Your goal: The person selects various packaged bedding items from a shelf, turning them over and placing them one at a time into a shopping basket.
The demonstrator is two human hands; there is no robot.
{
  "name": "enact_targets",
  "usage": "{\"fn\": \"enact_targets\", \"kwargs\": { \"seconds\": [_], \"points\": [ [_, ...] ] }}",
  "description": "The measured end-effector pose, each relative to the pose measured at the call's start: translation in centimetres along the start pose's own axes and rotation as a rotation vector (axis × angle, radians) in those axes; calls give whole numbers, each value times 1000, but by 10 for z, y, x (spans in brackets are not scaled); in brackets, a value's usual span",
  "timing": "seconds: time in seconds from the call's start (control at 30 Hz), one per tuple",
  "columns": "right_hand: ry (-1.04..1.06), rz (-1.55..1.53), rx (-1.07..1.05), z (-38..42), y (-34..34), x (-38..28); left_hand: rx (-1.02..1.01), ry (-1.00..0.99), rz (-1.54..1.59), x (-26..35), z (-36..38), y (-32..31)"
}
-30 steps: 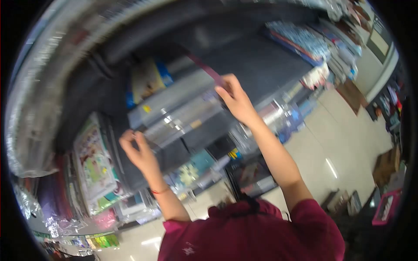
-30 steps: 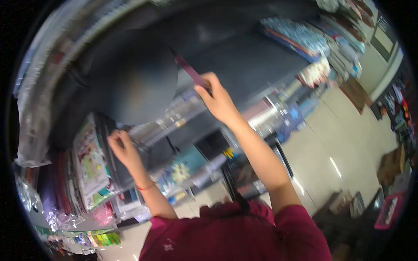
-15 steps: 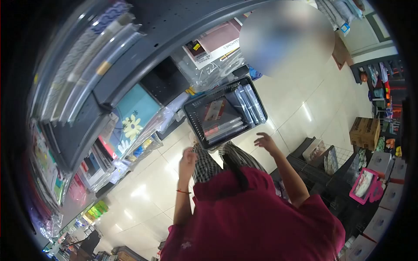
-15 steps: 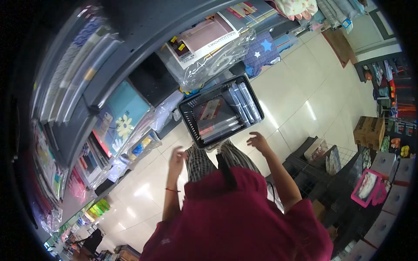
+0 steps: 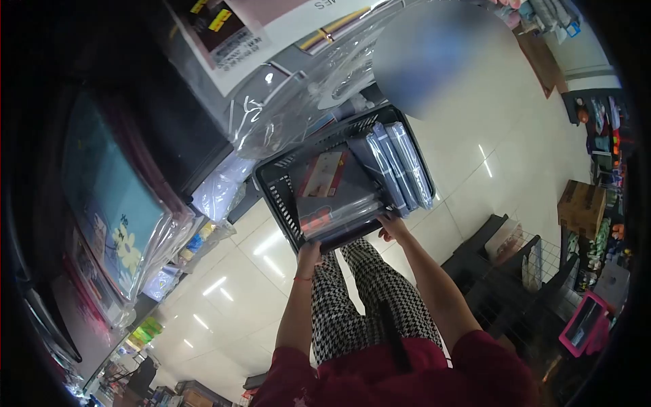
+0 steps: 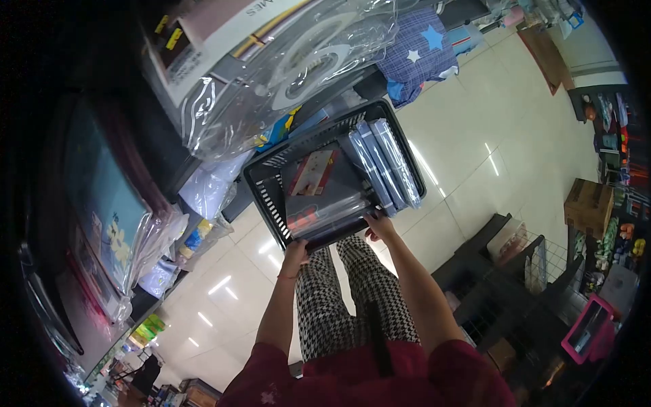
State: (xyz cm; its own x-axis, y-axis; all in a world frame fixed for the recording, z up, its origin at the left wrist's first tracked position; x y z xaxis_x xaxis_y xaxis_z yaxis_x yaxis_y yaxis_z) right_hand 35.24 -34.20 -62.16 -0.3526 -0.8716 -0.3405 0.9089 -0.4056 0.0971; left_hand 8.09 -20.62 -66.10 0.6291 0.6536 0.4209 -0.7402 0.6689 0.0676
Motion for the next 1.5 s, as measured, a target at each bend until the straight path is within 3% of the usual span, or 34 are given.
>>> {"fn": "enact_targets", "kwargs": {
  "seconds": [0.2,0.23,0.33,0.37,0.43,0.47,0.5,0.57,0.6,0.67,0.73,0.8,0.83,0.93,1.0,1.03,1.1,1.13,1.27,1.3,1.4,1.5],
  "points": [
    [319,59,192,72,-11,-25,286,-301,-631,76,93,25],
    [324,0,196,93,-12,-36,283,-272,-714,106,122,24],
    [656,26,403,116,-4,-55,338,-621,-868,127,156,31],
    [725,9,464,134,0,-67,334,-672,-816,136,170,35],
    [996,280,534,183,23,-99,325,-767,-650,156,213,42],
    [1014,45,361,178,30,-91,313,-812,-531,172,243,41],
    [894,-187,372,228,29,-111,264,-826,-392,189,274,40],
    [942,-264,362,326,40,-142,193,-861,-150,230,343,36],
    [1076,-167,431,380,42,-158,166,-875,-49,251,376,36],
    [1249,-219,805,449,35,-166,141,-1127,1,278,420,41],
    [1411,-297,975,531,21,-199,168,-1593,88,310,459,39],
    [1740,-479,839,550,29,-192,167,-1787,1,327,497,53],
    [1842,-570,903,558,26,-196,170,-1883,-51,333,510,62],
    [1957,-498,883,571,9,-230,148,-2190,120,345,532,92],
    [2070,-492,749,572,-9,-264,275,-2106,215,344,542,122],
    [2166,-650,458,578,-31,-299,331,-2060,262,343,547,137],
    [2063,-378,645,561,-44,-337,715,-2120,80,353,560,169],
    [2055,-283,572,555,-54,-363,965,-2112,-160,360,566,187],
    [1761,-177,244,515,-97,-440,1270,-1863,-406,411,562,248],
    [1706,-198,137,496,-103,-457,1281,-1829,-448,422,559,264],
    [1927,-115,431,490,-133,-503,1251,-1813,-414,452,538,300],
    [1983,-407,460,496,-157,-535,1165,-1815,-316,469,518,318]
  ]
}}
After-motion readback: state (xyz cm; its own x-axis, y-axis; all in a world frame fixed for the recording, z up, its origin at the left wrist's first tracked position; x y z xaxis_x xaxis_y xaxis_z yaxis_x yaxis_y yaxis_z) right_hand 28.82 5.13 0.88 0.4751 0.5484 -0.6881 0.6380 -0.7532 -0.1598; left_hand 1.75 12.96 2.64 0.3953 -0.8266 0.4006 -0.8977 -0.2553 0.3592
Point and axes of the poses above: each hand's wrist, its own z-axis away from the middle knuckle, its own y-axis out of the back of the hand, x = y × z, the point moved 1 cm from there along -z, towards the middle knuckle, and after that the axes turned 4 degrees about -x, right-handed, at the moved point
